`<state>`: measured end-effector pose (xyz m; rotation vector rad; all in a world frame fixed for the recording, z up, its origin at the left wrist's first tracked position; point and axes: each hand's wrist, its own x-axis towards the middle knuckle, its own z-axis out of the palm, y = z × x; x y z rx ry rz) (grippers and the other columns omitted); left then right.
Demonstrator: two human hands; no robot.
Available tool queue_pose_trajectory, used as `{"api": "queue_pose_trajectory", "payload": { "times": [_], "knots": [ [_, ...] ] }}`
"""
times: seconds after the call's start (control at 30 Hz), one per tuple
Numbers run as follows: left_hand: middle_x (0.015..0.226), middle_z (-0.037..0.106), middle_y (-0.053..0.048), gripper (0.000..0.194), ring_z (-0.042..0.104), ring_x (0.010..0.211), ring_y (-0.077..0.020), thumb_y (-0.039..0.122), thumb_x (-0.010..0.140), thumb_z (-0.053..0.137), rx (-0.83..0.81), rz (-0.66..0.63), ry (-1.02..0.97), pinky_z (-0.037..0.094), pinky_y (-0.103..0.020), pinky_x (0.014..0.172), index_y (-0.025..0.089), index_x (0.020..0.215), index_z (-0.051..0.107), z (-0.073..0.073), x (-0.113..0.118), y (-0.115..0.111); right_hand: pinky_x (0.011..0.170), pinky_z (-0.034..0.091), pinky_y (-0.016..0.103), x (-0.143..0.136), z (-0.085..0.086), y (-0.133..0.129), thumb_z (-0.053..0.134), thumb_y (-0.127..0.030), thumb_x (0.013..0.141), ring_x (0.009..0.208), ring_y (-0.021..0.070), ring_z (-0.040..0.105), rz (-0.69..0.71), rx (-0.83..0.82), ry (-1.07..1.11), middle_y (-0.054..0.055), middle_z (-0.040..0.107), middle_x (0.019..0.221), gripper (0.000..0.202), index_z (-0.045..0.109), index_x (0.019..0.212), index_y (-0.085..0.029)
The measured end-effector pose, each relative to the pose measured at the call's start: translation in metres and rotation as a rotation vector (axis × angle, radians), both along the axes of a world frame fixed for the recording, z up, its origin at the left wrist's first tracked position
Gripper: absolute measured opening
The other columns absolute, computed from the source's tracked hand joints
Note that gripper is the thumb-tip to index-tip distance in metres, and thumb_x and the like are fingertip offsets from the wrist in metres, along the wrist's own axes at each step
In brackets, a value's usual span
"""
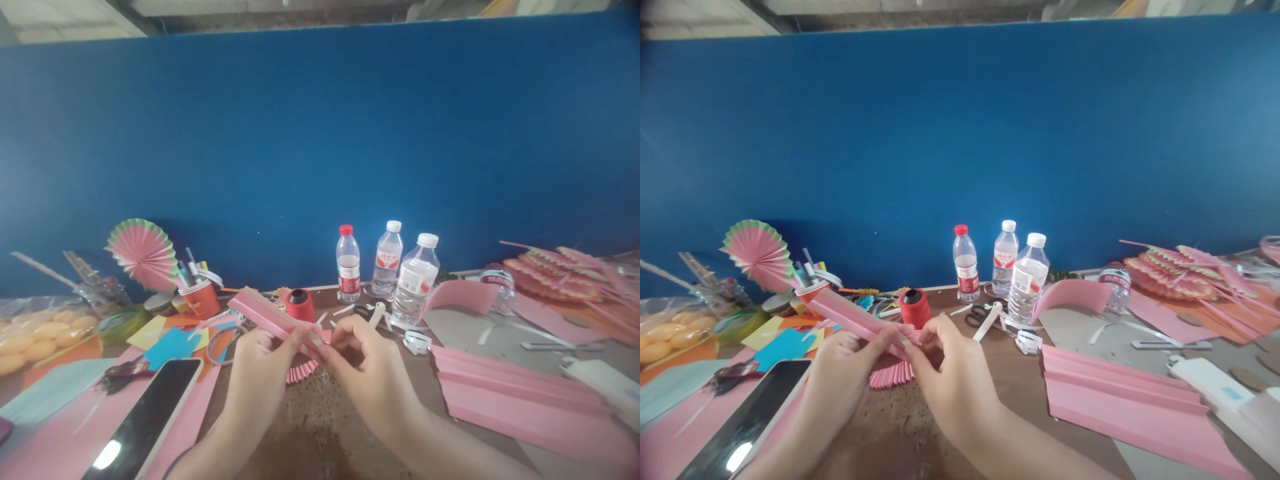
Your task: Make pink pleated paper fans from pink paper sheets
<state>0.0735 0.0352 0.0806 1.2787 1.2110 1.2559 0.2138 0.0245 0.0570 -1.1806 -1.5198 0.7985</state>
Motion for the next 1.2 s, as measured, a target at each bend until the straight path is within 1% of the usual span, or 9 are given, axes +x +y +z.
{"api": "queue_pose_trajectory", "payload": {
  "times": [0.13, 0.2, 0.3, 0.43, 0.57, 0.67, 0.77, 0.97, 1.2],
  "knots": [
    [0.072, 0.073, -0.006, 0.02, 0.068, 0.07, -0.0217, 0.03, 0.077, 0.062, 0.007, -0.023, -0.016, 0.055, -0.031, 0.07, 0.015, 0.068, 0.073, -0.003, -0.001, 0.002, 0.045, 0.032, 0.019, 0.0, -0.001, 0.0, 0.055, -0.023, 0.077, 0.048, 0.0087, 0.047, -0.004, 0.004, -0.032, -0.006, 0.053, 0.054, 0.018, 0.041, 0.066, -0.022],
    [0.071, 0.073, -0.008, 0.023, 0.068, 0.072, -0.0226, 0.03, 0.076, 0.062, -0.002, -0.022, -0.004, 0.055, -0.032, 0.074, 0.014, 0.062, 0.072, -0.002, -0.001, 0.002, 0.045, 0.031, 0.019, 0.0, 0.0, 0.0, 0.055, -0.022, 0.076, 0.048, 0.0086, 0.046, 0.002, 0.0, -0.032, -0.006, 0.052, 0.054, 0.019, 0.039, 0.066, -0.022],
    [0.071, 0.073, -0.009, 0.024, 0.068, 0.073, -0.0238, 0.031, 0.075, 0.064, -0.027, -0.038, -0.065, 0.054, -0.034, 0.075, 0.014, 0.06, 0.071, -0.001, 0.0, 0.002, 0.045, 0.031, 0.019, 0.0, 0.0, 0.0, 0.054, -0.021, 0.076, 0.047, 0.0085, 0.046, 0.001, 0.007, -0.043, -0.006, 0.051, 0.054, 0.018, 0.039, 0.066, -0.022],
    [0.075, 0.073, -0.011, 0.023, 0.068, 0.074, -0.0252, 0.033, 0.073, 0.066, -0.054, -0.06, -0.153, 0.054, -0.036, 0.074, 0.012, 0.067, 0.073, -0.003, 0.001, 0.0, 0.045, 0.031, 0.019, 0.0, 0.0, 0.0, 0.054, -0.021, 0.076, 0.048, 0.0085, 0.046, -0.011, 0.018, -0.065, -0.006, 0.051, 0.054, 0.017, 0.04, 0.066, -0.022],
    [0.077, 0.073, -0.011, 0.023, 0.068, 0.075, -0.0257, 0.033, 0.075, 0.065, -0.088, -0.092, -0.167, 0.055, -0.036, 0.071, 0.012, 0.08, 0.073, -0.003, -0.001, -0.002, 0.046, 0.031, 0.019, 0.002, 0.001, 0.003, 0.056, -0.022, 0.074, 0.048, 0.0085, 0.046, -0.058, 0.021, -0.118, -0.006, 0.051, 0.054, 0.016, 0.043, 0.065, -0.021],
    [0.076, 0.073, -0.009, 0.02, 0.069, 0.074, -0.0239, 0.031, 0.076, 0.065, -0.03, -0.053, -0.168, 0.055, -0.034, 0.071, 0.013, 0.082, 0.072, -0.001, -0.006, -0.002, 0.046, 0.032, 0.021, 0.005, 0.002, 0.005, 0.06, -0.029, 0.073, 0.048, 0.0093, 0.046, -0.076, -0.011, -0.15, -0.005, 0.051, 0.052, 0.022, 0.044, 0.061, -0.021],
    [0.076, 0.073, -0.007, 0.017, 0.069, 0.076, -0.0228, 0.029, 0.077, 0.064, 0.029, -0.012, -0.176, 0.056, -0.032, 0.069, 0.015, 0.084, 0.071, 0.001, -0.009, 0.0, 0.046, 0.032, 0.021, 0.005, 0.003, 0.005, 0.058, -0.035, 0.075, 0.048, 0.0099, 0.046, -0.04, -0.059, -0.121, -0.005, 0.052, 0.051, 0.026, 0.044, 0.059, -0.02],
    [0.076, 0.073, -0.006, 0.017, 0.069, 0.071, -0.0218, 0.03, 0.075, 0.066, 0.023, 0.025, -0.239, 0.057, -0.031, 0.063, 0.015, 0.084, 0.069, 0.005, -0.008, 0.001, 0.047, 0.034, 0.02, 0.002, 0.004, 0.001, 0.057, -0.029, 0.077, 0.047, 0.0087, 0.045, -0.022, -0.038, -0.091, -0.006, 0.051, 0.05, 0.021, 0.045, 0.062, -0.021],
    [0.071, 0.072, -0.006, 0.018, 0.069, 0.069, -0.022, 0.03, 0.074, 0.067, -0.018, 0.019, -0.275, 0.057, -0.031, 0.061, 0.014, 0.082, 0.067, 0.005, -0.007, 0.002, 0.046, 0.033, 0.018, 0.003, 0.002, 0.002, 0.058, -0.026, 0.076, 0.046, 0.0081, 0.046, -0.018, -0.043, -0.085, -0.007, 0.052, 0.049, 0.018, 0.047, 0.063, -0.021]
  ]
}}
